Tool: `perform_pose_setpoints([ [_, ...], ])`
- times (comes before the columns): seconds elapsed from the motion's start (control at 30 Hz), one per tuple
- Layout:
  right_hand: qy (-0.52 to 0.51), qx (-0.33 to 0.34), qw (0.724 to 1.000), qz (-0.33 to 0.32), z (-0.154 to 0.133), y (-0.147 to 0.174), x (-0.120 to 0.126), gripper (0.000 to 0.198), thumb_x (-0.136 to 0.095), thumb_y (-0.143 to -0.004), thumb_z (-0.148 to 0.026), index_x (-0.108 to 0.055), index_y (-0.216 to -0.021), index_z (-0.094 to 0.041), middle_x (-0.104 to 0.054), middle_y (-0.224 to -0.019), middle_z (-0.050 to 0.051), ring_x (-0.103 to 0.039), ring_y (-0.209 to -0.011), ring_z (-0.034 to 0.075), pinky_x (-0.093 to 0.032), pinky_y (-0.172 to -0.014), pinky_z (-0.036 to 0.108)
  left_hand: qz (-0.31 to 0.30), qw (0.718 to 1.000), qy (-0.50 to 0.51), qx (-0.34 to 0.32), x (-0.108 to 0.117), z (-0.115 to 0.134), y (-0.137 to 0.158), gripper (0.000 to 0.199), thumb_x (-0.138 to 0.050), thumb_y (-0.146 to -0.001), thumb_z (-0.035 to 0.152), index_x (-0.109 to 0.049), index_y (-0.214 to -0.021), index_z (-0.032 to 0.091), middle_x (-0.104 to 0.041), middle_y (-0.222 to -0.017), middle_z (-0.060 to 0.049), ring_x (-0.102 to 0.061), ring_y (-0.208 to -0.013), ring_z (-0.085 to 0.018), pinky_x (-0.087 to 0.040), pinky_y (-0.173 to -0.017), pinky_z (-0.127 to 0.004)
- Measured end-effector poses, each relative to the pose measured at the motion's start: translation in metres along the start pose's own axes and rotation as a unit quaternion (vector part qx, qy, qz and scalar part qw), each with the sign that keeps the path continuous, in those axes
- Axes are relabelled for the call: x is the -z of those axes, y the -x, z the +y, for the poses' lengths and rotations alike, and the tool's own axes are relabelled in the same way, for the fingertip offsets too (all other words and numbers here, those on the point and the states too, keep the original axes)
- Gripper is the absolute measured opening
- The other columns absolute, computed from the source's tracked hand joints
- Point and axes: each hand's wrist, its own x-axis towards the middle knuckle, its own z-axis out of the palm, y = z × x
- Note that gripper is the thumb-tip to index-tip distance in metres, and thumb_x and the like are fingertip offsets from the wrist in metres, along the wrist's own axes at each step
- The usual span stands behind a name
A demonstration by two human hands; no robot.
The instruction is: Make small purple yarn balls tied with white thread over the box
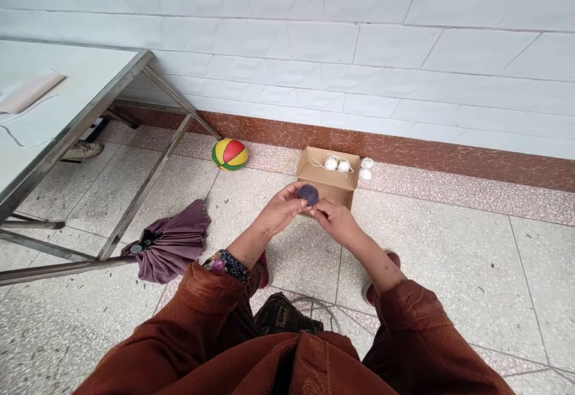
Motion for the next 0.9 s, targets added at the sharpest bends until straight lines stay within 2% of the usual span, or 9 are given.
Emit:
perform_pose_setpoints([
  [0.1, -0.017, 0.03, 0.998, -0.05, -0.01, 0.001, 0.005, 0.02, -0.058, -0.1, -0.036, -0.069, -0.089, -0.023, -0.067, -0.084, 0.002, -0.062, -0.075, 0.016, -0.048, -0.072, 0.03, 0.03, 0.997, -0.071, -0.025, 0.0, 0.001, -0.001, 0.045, -0.079, -0.066, 0.022, -0.064, -0.108, 0.019, -0.067, -0.105, -0.005, -0.061, -0.1, -0.017, -0.044, -0.097, -0.035],
  [0.17, -0.051, 0.038, 0.997, -0.051, -0.016, 0.0, 0.012, 0.021, -0.061, -0.098, -0.039, -0.069, -0.088, -0.023, -0.066, -0.081, 0.001, -0.062, -0.073, 0.016, -0.048, -0.07, 0.029, 0.032, 0.993, -0.108, -0.022, -0.001, 0.001, -0.001, 0.045, -0.077, -0.066, 0.02, -0.063, -0.109, 0.019, -0.067, -0.104, -0.004, -0.06, -0.096, -0.016, -0.044, -0.095, -0.034],
  [0.33, -0.092, 0.014, 0.994, 0.05, -0.022, -0.004, 0.032, 0.024, -0.064, -0.096, -0.045, -0.07, -0.086, -0.024, -0.068, -0.08, 0.002, -0.062, -0.074, 0.018, -0.051, -0.071, 0.033, 0.025, 0.984, -0.174, -0.004, -0.001, -0.004, -0.001, 0.052, -0.073, -0.064, 0.017, -0.059, -0.114, 0.02, -0.064, -0.103, -0.002, -0.058, -0.087, -0.014, -0.044, -0.084, -0.03],
  [0.5, -0.077, 0.013, 0.993, 0.087, -0.018, -0.01, 0.032, 0.023, -0.066, -0.094, -0.044, -0.071, -0.082, -0.025, -0.068, -0.079, 0.002, -0.062, -0.077, 0.02, -0.051, -0.077, 0.036, -0.058, 0.977, -0.203, 0.021, -0.002, -0.011, 0.001, 0.078, -0.074, -0.064, 0.016, -0.048, -0.138, 0.023, -0.061, -0.098, -0.001, -0.058, -0.083, -0.013, -0.043, -0.076, -0.029],
  [0.63, -0.08, -0.029, 0.991, 0.104, -0.007, -0.012, 0.022, 0.023, -0.065, -0.093, -0.042, -0.07, -0.08, -0.024, -0.067, -0.077, 0.001, -0.06, -0.075, 0.018, -0.048, -0.074, 0.034, -0.145, 0.979, -0.143, 0.025, -0.006, -0.006, 0.005, 0.091, -0.077, -0.065, 0.018, -0.041, -0.149, 0.026, -0.065, -0.107, -0.005, -0.061, -0.091, -0.017, -0.045, -0.078, -0.03],
  [0.7, -0.077, -0.06, 0.99, 0.106, 0.0, -0.012, 0.018, 0.024, -0.063, -0.093, -0.042, -0.068, -0.08, -0.023, -0.066, -0.076, 0.001, -0.059, -0.072, 0.018, -0.047, -0.071, 0.032, -0.157, 0.982, -0.099, 0.021, -0.007, -0.003, 0.007, 0.086, -0.079, -0.066, 0.021, -0.047, -0.146, 0.027, -0.066, -0.114, -0.007, -0.062, -0.096, -0.018, -0.046, -0.08, -0.03],
  [0.77, -0.062, -0.08, 0.989, 0.104, 0.007, -0.011, 0.016, 0.025, -0.062, -0.093, -0.043, -0.067, -0.079, -0.022, -0.066, -0.075, 0.001, -0.059, -0.071, 0.018, -0.047, -0.068, 0.032, -0.143, 0.987, -0.071, 0.012, -0.006, -0.001, 0.007, 0.072, -0.081, -0.067, 0.022, -0.058, -0.135, 0.025, -0.066, -0.118, -0.008, -0.062, -0.1, -0.019, -0.046, -0.084, -0.031],
  [0.83, -0.036, -0.083, 0.991, 0.094, 0.01, -0.01, 0.014, 0.024, -0.061, -0.093, -0.041, -0.066, -0.079, -0.022, -0.066, -0.075, 0.001, -0.059, -0.071, 0.018, -0.047, -0.067, 0.032, -0.104, 0.993, -0.062, 0.002, -0.005, -0.001, 0.006, 0.054, -0.081, -0.068, 0.022, -0.066, -0.119, 0.021, -0.067, -0.117, -0.008, -0.062, -0.101, -0.018, -0.046, -0.087, -0.032],
  [0.9, -0.012, -0.066, 0.995, 0.07, 0.01, -0.008, 0.012, 0.022, -0.06, -0.094, -0.038, -0.066, -0.08, -0.022, -0.067, -0.076, 0.002, -0.06, -0.072, 0.019, -0.047, -0.068, 0.032, -0.048, 0.997, -0.067, -0.01, -0.002, -0.002, 0.003, 0.044, -0.081, -0.067, 0.023, -0.068, -0.109, 0.019, -0.068, -0.111, -0.007, -0.062, -0.1, -0.018, -0.046, -0.09, -0.033],
])
